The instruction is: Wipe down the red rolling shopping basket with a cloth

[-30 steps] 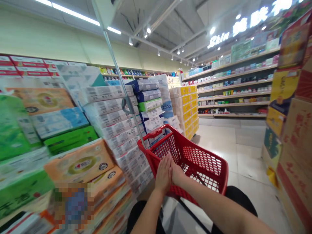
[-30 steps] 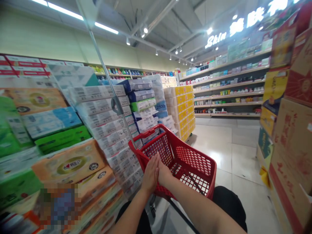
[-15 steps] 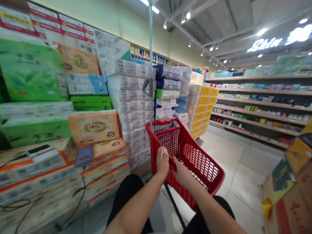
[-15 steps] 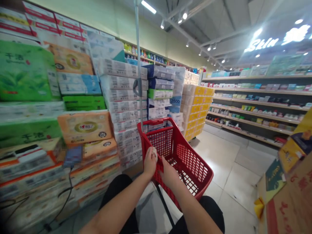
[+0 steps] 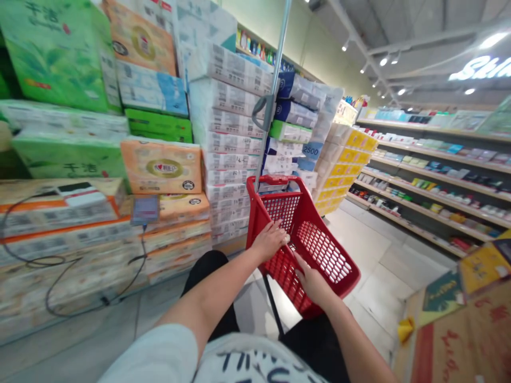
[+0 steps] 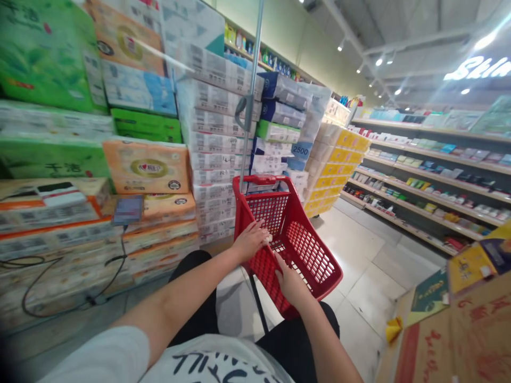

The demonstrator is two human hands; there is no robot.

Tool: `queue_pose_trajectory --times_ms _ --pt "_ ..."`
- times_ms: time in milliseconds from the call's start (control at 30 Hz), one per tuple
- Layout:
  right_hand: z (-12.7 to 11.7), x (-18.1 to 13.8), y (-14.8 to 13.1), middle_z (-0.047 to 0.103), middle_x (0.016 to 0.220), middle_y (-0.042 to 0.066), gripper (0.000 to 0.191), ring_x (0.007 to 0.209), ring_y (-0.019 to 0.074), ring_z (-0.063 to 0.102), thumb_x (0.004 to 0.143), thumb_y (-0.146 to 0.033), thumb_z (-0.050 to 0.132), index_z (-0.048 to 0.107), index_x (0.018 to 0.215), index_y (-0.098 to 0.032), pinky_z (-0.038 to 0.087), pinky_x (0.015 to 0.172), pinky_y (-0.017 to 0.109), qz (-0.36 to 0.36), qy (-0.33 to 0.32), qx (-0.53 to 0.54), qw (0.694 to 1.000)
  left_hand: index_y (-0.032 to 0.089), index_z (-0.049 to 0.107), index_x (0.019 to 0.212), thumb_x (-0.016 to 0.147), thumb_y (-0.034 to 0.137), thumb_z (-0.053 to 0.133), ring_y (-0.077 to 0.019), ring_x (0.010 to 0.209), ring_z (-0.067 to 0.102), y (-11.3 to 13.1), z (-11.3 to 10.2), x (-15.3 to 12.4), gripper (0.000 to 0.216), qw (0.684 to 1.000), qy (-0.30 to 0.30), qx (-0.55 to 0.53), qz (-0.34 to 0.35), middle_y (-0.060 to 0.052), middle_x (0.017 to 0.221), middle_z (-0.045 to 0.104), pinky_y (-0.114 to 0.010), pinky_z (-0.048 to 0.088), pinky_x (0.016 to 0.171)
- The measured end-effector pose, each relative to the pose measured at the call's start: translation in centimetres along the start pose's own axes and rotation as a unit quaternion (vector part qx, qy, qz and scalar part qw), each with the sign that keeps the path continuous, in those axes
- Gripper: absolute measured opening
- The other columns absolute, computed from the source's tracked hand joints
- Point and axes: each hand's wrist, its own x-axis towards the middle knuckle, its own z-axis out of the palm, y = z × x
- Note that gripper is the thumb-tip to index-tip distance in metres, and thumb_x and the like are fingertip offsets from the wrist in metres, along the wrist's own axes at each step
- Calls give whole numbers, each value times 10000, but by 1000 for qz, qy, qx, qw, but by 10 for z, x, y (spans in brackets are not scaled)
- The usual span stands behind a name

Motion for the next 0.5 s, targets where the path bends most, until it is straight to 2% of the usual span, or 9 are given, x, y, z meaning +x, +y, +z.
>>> queue_pose_trajectory --times_ms 133,200,267,333,400,500 --pt "7 0 7 697 1069 51 425 972 215 648 910 -374 457 571 1286 -213 497 844 335 10 -4 139 990 240 672 968 892 253 486 -278 1438 192 4 -8 12 202 996 32 45 -75 -37 1405 501 -521 174 1161" --pt "9 2 7 705 1042 49 399 942 216 655 893 -386 481 616 1219 -201 501 835 335 10 -7 161 987 233 660 1033 900 219 457 -264 1395 299 11 -4 12 242 997 17 42 -66 -61 1375 522 -493 229 1144" --pt "10 3 6 705 1041 49 379 938 215 653 885 -381 489 633 1180 -192 495 845 334 4 8 160 987 238 602 1178 909 184 433 -217 1307 429 21 4 7 322 1000 -19 15 -1 -71 1280 588 -437 289 1121" --pt "11 3 3 705 1036 48 360 936 212 651 889 -364 472 640 1152 -185 487 856 330 0 22 139 990 268 572 1218 922 195 425 -191 1268 464 27 10 0 338 998 -33 -3 49 -52 1212 619 -425 286 1123" --pt "12 2 -1 706 1028 48 348 933 205 651 900 -335 442 637 1146 -184 481 856 317 -2 30 114 993 261 605 1151 941 235 406 -206 1280 451 27 9 -2 290 999 -29 5 37 -46 1155 640 -473 233 1145" --pt "17 2 -12 703 1040 54 343 944 193 650 915 -291 411 617 1169 -187 473 844 285 -11 44 83 996 207 641 1058 934 226 407 -245 1331 391 22 4 0 266 999 -10 27 -36 -67 1113 649 -502 178 1165"
